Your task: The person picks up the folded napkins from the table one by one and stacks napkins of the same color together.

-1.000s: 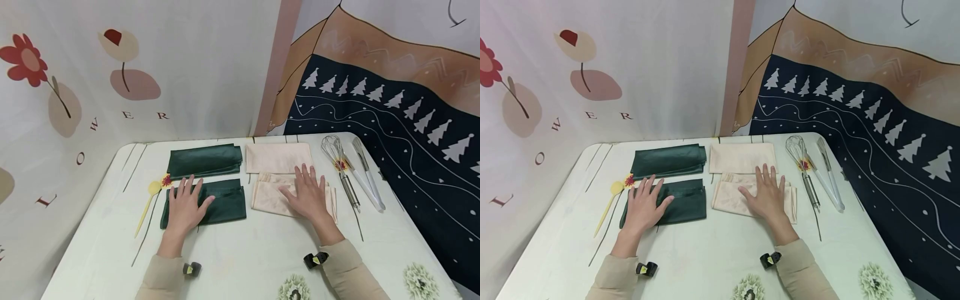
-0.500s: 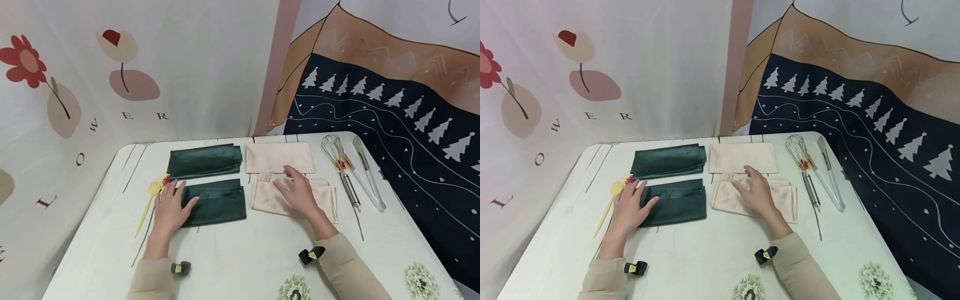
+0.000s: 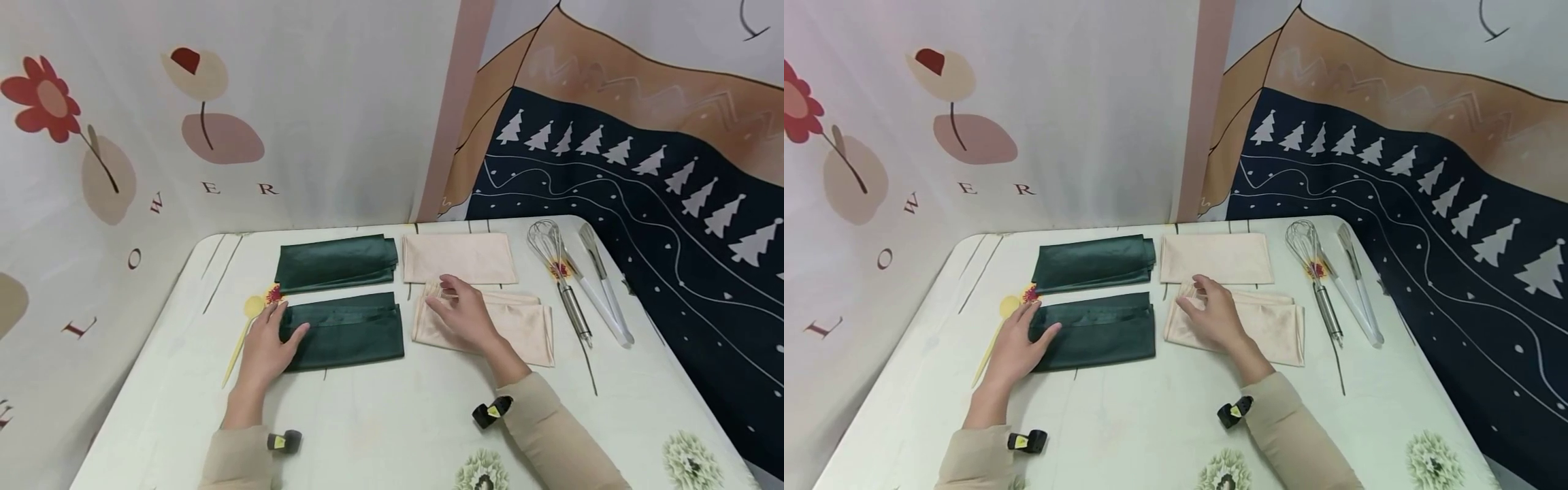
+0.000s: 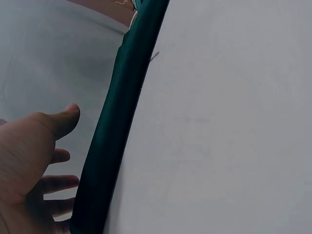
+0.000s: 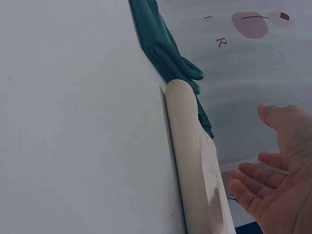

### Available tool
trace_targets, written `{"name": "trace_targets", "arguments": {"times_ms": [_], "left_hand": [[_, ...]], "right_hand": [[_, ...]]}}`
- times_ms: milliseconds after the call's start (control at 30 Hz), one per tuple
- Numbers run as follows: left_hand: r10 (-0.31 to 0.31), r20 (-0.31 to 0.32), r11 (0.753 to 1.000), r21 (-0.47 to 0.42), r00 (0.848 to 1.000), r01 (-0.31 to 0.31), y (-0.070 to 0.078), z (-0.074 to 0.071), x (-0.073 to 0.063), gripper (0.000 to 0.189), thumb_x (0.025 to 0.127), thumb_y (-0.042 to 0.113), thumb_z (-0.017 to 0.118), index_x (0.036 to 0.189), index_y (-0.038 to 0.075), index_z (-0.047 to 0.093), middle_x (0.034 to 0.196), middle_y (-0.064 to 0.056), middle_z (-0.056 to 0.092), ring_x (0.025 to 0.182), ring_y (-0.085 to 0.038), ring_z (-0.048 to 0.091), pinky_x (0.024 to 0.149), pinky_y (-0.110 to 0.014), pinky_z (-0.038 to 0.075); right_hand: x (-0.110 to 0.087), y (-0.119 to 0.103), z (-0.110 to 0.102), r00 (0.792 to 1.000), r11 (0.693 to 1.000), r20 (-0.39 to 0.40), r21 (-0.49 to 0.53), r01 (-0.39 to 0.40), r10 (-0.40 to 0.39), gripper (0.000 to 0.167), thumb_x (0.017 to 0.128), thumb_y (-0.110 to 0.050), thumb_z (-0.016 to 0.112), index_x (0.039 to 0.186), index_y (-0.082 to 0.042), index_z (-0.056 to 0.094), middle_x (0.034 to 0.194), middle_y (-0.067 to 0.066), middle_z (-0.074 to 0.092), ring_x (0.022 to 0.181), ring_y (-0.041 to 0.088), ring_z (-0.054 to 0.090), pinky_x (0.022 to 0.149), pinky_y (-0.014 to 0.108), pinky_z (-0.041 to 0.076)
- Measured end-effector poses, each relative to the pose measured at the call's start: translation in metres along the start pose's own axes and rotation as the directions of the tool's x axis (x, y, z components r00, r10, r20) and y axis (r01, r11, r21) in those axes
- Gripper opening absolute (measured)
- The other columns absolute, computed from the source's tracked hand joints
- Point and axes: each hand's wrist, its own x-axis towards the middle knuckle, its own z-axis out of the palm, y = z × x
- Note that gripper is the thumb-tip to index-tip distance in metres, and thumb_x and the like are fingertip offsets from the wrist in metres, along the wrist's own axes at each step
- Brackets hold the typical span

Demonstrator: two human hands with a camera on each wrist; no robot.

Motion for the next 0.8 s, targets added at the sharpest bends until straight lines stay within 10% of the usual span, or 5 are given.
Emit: {"name": "trace_targets", "arguments": {"times_ms": [800], "left_hand": [[-0.220,0.011,0.962,-0.163,0.976,0.218,-0.015,0.003,0.002,0.085,0.086,0.022,0.083,0.145,-0.018,0.036,0.126,-0.035,0.052,0.122,-0.049,0.048,0.108,-0.059,0.037]], "right_hand": [[0.012,-0.004,0.045,0.973,1.000,0.230,-0.029,-0.007,0.013,0.056,0.092,-0.027,0.077,0.136,0.003,0.059,0.110,0.007,0.069,0.085,0.013,0.060,0.082,0.034,0.053]]}}
